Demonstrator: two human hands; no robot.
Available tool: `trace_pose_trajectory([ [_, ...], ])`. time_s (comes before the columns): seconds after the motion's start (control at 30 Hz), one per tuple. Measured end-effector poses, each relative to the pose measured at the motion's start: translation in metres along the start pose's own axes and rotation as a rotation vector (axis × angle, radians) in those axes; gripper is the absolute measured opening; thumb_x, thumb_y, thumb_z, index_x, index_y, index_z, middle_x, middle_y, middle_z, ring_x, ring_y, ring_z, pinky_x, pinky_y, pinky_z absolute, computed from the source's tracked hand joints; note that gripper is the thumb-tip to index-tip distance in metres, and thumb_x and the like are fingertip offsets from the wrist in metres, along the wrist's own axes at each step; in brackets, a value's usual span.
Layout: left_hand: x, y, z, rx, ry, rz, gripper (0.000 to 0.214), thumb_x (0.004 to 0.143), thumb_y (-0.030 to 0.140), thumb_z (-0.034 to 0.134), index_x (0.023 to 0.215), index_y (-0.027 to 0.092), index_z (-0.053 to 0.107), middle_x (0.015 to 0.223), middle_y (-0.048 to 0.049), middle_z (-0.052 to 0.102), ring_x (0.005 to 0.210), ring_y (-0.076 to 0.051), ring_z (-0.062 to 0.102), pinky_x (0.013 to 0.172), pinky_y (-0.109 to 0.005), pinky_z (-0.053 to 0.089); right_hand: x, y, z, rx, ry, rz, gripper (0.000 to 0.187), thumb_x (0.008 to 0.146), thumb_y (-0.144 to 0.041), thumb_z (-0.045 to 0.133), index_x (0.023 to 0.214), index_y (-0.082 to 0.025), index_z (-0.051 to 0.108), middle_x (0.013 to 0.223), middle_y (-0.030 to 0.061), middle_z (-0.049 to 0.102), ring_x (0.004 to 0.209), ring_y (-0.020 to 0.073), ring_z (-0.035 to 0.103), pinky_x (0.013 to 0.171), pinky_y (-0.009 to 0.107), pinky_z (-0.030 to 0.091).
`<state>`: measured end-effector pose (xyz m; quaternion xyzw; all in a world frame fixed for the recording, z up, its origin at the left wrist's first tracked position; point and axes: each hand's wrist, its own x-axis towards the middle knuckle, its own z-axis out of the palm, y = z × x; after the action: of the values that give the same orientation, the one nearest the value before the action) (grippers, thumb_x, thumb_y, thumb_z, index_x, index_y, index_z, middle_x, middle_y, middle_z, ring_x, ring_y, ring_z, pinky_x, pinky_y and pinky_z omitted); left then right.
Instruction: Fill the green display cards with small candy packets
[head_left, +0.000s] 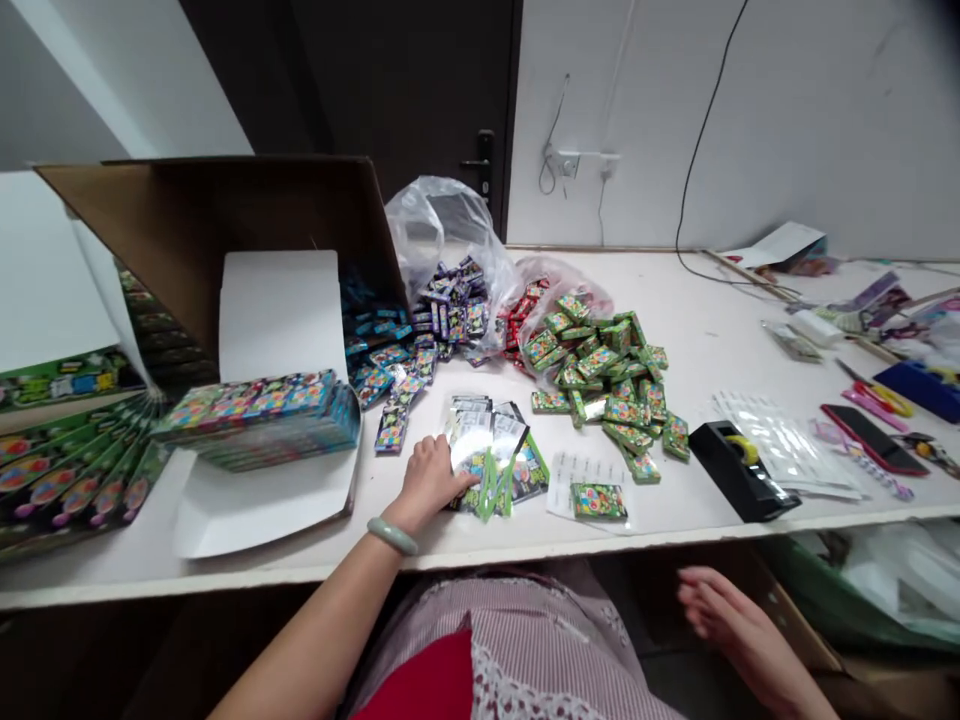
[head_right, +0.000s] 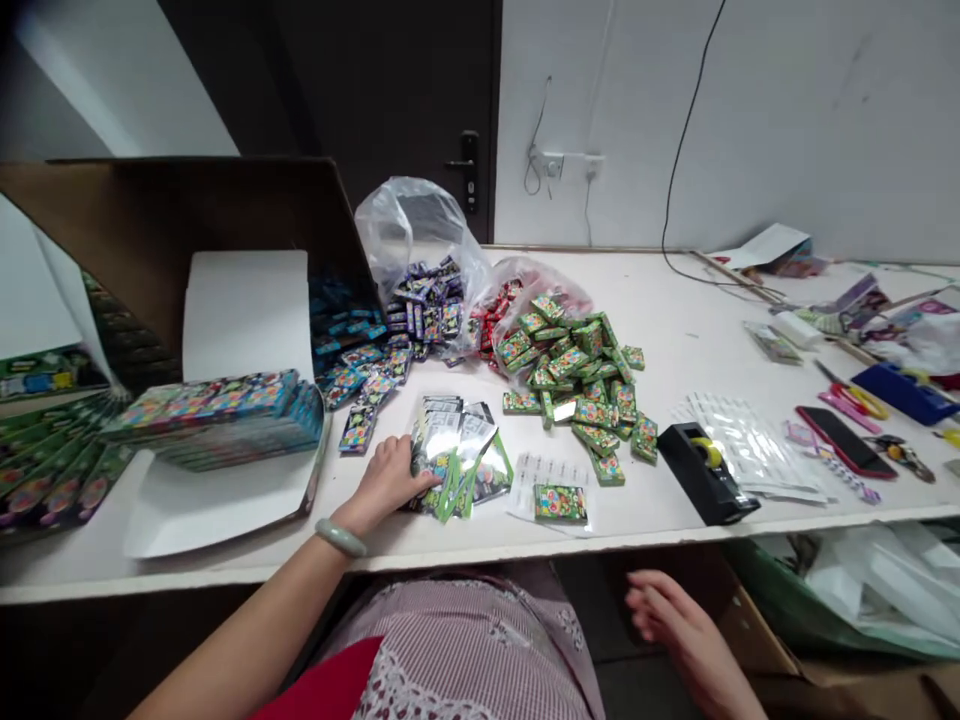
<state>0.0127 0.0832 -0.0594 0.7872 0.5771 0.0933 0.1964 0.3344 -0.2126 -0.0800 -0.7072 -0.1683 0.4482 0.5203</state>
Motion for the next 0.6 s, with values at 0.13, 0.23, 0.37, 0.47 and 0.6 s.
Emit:
trace_pose_trajectory([
  [0.13,0.006,-0.007,-0.001,0.052,-0.016,-0.033,0.052,0.068,0.038,0.068,0.108,0.010,0.050,0.109,-0.0164,0.055,0.110,-0.034,0.051,0.092,-0.037,0.040,0.044,-0.090,0.147,-0.432,-0.538,-0.423,0.028,0.085,-0.042,0.058,0.098,-0.019,0.067,0.092,0.0071,0.072,0.085,0.0210,0.068,0.079,0.035,0.054],
  [0.23,0.010,-0.011,0.000,0.069,-0.024,-0.049,0.057,0.069,0.036,0.067,0.115,0.009,0.047,0.111,-0.0158,0.055,0.111,-0.032,0.051,0.092,-0.034,0.040,0.080,-0.139,0.255,-0.941,-0.552,-0.763,0.039,0.088,-0.030,0.057,0.126,-0.019,0.057,0.123,0.0082,0.065,0.113,0.0206,0.060,0.096,0.033,0.047],
  [0.37,0.011,-0.014,0.006,0.050,-0.053,-0.038,0.066,0.073,0.035,0.063,0.128,0.007,0.041,0.117,-0.0158,0.053,0.116,-0.032,0.047,0.097,-0.035,0.037,0.127,-0.154,0.333,-1.171,-0.446,-0.757,0.061,0.072,-0.029,0.076,0.124,-0.006,0.056,0.129,0.0233,0.057,0.125,0.0334,0.048,0.104,0.043,0.038],
  [0.47,0.009,-0.022,0.003,-0.005,-0.049,-0.043,0.070,0.074,0.033,0.062,0.134,0.006,0.038,0.119,-0.0156,0.051,0.117,-0.032,0.046,0.099,-0.037,0.035,0.140,-0.147,0.348,-1.317,-0.423,-0.711,0.059,0.066,-0.035,0.082,0.112,-0.003,0.063,0.121,0.0259,0.058,0.120,0.0360,0.050,0.100,0.045,0.041],
  [0.6,-0.010,-0.032,-0.012,-0.113,-0.025,-0.096,0.076,0.069,0.031,0.066,0.137,0.008,0.038,0.123,-0.0161,0.052,0.117,-0.032,0.045,0.100,-0.037,0.036,0.125,-0.141,0.371,-1.401,-0.512,-0.783,0.039,0.086,-0.037,0.064,0.116,-0.014,0.059,0.124,0.0129,0.057,0.112,0.0262,0.056,0.094,0.046,0.047],
])
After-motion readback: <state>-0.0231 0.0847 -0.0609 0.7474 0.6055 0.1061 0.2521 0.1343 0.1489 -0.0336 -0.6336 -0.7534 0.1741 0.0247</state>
